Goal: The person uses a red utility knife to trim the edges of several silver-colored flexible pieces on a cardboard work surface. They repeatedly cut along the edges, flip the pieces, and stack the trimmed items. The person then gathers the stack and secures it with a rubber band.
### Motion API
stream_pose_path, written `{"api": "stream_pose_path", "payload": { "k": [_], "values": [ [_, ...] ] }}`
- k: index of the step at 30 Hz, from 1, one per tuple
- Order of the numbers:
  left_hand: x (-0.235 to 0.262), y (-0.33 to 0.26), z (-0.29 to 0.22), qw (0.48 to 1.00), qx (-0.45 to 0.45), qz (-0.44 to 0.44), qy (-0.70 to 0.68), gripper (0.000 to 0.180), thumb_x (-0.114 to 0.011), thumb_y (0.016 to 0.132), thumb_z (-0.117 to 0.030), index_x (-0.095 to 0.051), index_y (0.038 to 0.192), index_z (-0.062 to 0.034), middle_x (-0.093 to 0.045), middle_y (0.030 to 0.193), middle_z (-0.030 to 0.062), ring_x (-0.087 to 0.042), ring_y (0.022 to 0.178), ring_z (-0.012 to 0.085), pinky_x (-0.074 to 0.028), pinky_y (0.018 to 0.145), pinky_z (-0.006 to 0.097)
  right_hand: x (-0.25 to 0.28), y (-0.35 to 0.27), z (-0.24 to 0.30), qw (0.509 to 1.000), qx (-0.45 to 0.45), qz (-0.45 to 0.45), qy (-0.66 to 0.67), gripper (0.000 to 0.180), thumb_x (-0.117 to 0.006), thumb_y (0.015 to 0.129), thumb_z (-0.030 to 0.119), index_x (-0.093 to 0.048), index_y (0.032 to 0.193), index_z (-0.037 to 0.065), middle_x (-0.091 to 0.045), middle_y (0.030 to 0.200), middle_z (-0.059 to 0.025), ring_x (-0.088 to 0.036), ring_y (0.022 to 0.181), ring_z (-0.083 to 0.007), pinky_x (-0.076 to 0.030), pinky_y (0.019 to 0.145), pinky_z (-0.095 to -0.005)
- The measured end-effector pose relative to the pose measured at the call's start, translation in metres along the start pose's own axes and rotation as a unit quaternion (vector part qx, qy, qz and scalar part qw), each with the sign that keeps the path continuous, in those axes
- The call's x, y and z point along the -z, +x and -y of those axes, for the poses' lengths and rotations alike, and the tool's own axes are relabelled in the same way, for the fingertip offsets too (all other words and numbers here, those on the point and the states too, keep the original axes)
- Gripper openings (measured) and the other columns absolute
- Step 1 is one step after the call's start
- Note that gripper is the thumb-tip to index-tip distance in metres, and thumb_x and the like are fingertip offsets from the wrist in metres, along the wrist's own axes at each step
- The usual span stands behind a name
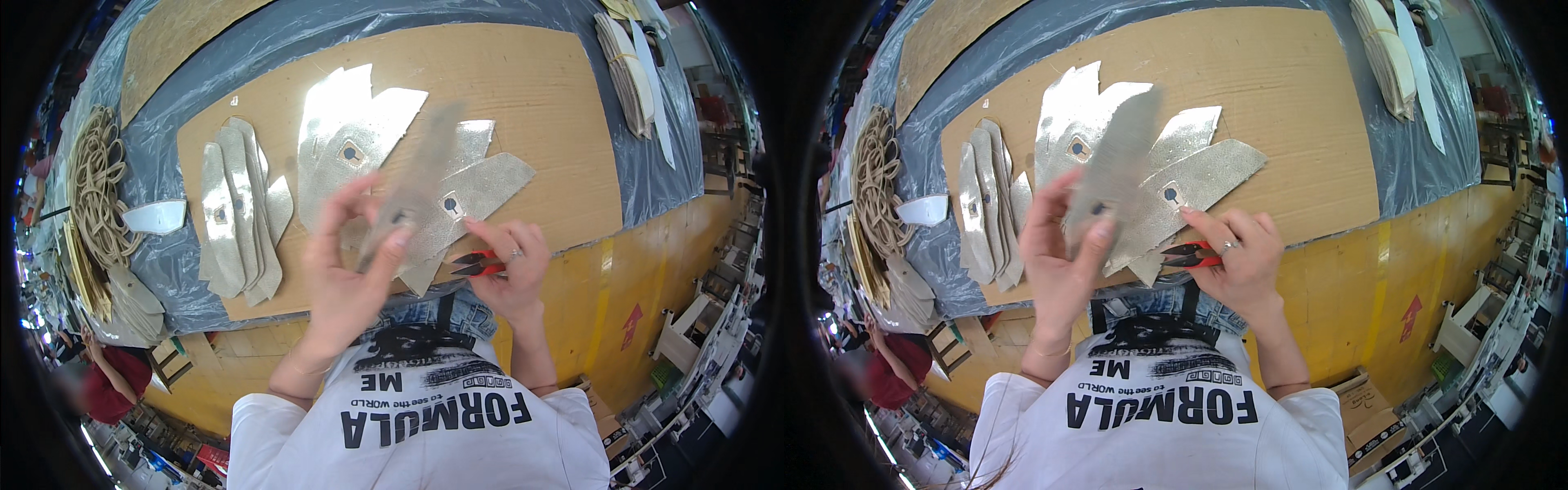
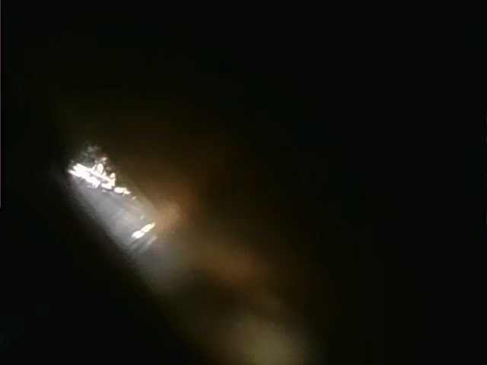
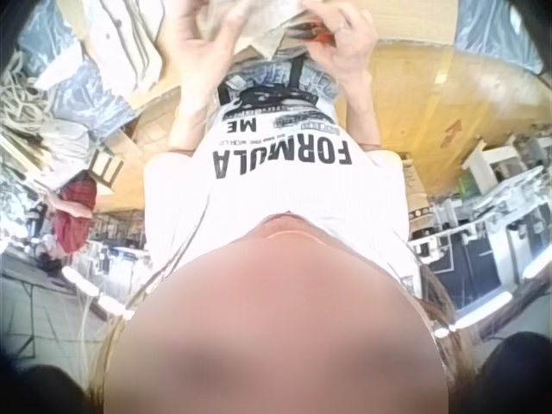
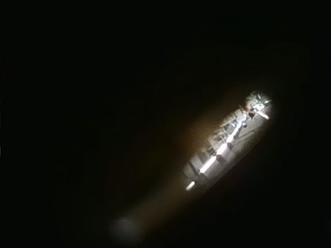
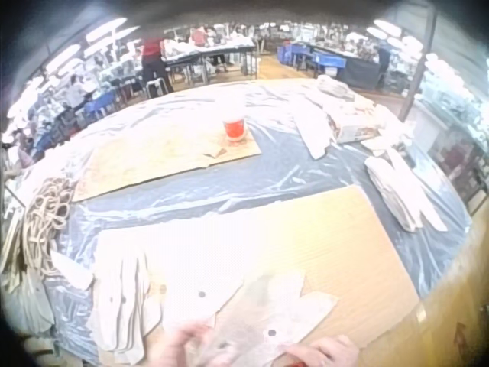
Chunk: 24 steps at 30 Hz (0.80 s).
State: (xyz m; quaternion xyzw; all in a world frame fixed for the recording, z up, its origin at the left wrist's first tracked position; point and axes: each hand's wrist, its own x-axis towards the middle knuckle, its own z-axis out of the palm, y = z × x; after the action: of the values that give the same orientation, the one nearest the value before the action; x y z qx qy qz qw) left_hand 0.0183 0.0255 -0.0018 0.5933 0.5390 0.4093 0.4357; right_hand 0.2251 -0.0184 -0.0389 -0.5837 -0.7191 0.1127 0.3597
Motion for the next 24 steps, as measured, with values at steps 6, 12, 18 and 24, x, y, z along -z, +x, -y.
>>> {"api": "stream_pose_path", "payload": {
  "k": [6, 12, 18, 24],
  "values": [
    [0.019, 0.022, -0.001, 0.97, -0.055, -0.205, 0.12, 0.054, -0.079, 0.081, -0.008, -0.056, 0.129, -0.0017, -0.064, 0.111, 0.0113, -0.06, 0.106, 0.0232, -0.048, 0.09, 0.038, 0.009, -0.003, -0.003, 0.996, -0.067, -0.046, 0.029, 0.044, -0.087, 0.072, 0.014, -0.072, 0.112, 0.005, -0.048, 0.073, -0.0018, -0.044, 0.063, -0.0144, -0.035, 0.054, -0.0281],
    [0.006, 0.012, 0.006, 0.966, -0.142, 0.079, 0.2, 0.042, -0.082, 0.078, -0.018, -0.065, 0.114, -0.006, -0.06, 0.12, 0.0135, -0.058, 0.109, 0.035, -0.047, 0.091, 0.043, 0.01, 0.0, 0.002, 0.987, -0.134, -0.047, 0.069, 0.046, -0.086, 0.072, 0.025, -0.072, 0.114, 0.011, -0.059, 0.086, -0.0042, -0.052, 0.068, -0.0202, -0.042, 0.063, -0.0329],
    [-0.019, -0.009, 0.013, 0.966, -0.121, 0.096, 0.21, 0.031, -0.084, 0.074, -0.014, -0.072, 0.102, -0.0072, -0.061, 0.122, 0.0145, -0.06, 0.108, 0.0318, -0.05, 0.088, 0.04, 0.009, -0.01, 0.002, 0.996, -0.087, 0.029, -0.002, 0.042, -0.079, 0.08, 0.019, -0.072, 0.122, 0.016, -0.059, 0.096, -0.0023, -0.052, 0.07, -0.0172, -0.042, 0.064, -0.0313],
    [-0.025, -0.014, 0.016, 0.963, -0.159, 0.07, 0.208, 0.017, -0.08, 0.077, -0.014, -0.071, 0.09, -0.0074, -0.06, 0.122, 0.014, -0.058, 0.109, 0.0354, -0.047, 0.087, 0.043, 0.008, -0.016, 0.005, 0.996, -0.082, 0.03, -0.013, 0.043, -0.081, 0.079, 0.018, -0.072, 0.121, 0.015, -0.06, 0.092, -0.0011, -0.053, 0.068, -0.0159, -0.041, 0.063, -0.0307]
  ]
}}
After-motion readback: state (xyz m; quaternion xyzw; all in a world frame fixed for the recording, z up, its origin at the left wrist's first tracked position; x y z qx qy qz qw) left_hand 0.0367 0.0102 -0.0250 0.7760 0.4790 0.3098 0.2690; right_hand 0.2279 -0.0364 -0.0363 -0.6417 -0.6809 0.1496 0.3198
